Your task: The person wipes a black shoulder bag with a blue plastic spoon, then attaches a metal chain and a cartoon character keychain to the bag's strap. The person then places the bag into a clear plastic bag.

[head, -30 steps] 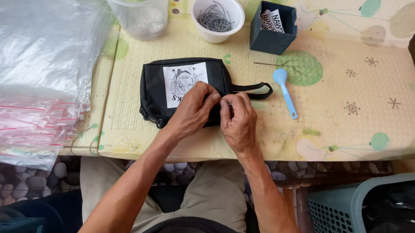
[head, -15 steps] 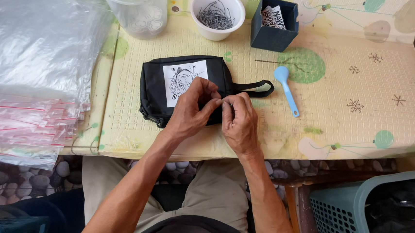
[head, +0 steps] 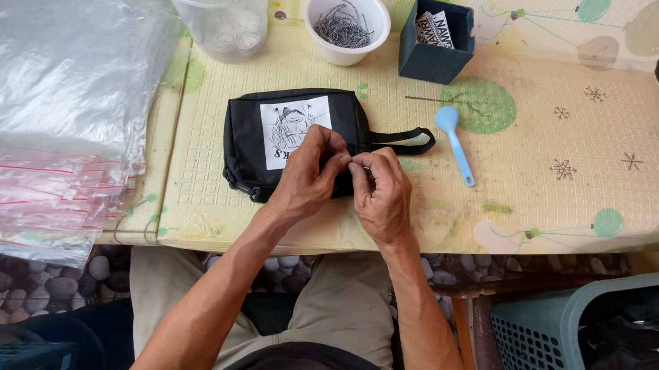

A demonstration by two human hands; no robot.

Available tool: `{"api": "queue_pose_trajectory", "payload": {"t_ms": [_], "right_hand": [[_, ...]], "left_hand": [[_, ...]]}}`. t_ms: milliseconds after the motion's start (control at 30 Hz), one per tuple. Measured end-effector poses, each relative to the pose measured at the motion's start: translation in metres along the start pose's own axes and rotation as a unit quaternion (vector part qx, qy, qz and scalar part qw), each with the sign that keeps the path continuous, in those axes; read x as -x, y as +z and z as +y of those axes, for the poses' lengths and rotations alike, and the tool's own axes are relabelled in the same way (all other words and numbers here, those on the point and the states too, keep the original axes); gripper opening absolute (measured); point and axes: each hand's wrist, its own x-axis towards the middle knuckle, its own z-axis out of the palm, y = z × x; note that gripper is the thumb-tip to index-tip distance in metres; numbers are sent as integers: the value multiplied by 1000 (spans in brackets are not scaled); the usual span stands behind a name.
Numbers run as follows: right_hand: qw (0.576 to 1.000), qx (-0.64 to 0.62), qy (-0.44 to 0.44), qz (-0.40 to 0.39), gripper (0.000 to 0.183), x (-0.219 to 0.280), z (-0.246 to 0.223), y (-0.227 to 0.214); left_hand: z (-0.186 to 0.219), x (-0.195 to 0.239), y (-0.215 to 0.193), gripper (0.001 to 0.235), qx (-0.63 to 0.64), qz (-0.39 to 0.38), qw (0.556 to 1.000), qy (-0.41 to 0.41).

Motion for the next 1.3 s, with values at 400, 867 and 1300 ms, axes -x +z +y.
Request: {"api": "queue_pose_trajectory", "payload": {"t_ms": [400, 867, 1300], "right_hand": [[999, -31, 22, -4, 6, 1, 3, -1], [996, -28, 64, -58, 11, -2, -3, -6], [993, -44, 82, -66, 10, -6, 1, -2]], "left_hand": [[10, -7, -8, 12, 111, 41, 991, -58], [52, -183, -173, 22, -439, 145, 861, 214], [20, -253, -181, 55, -530, -106, 786, -300]]}}
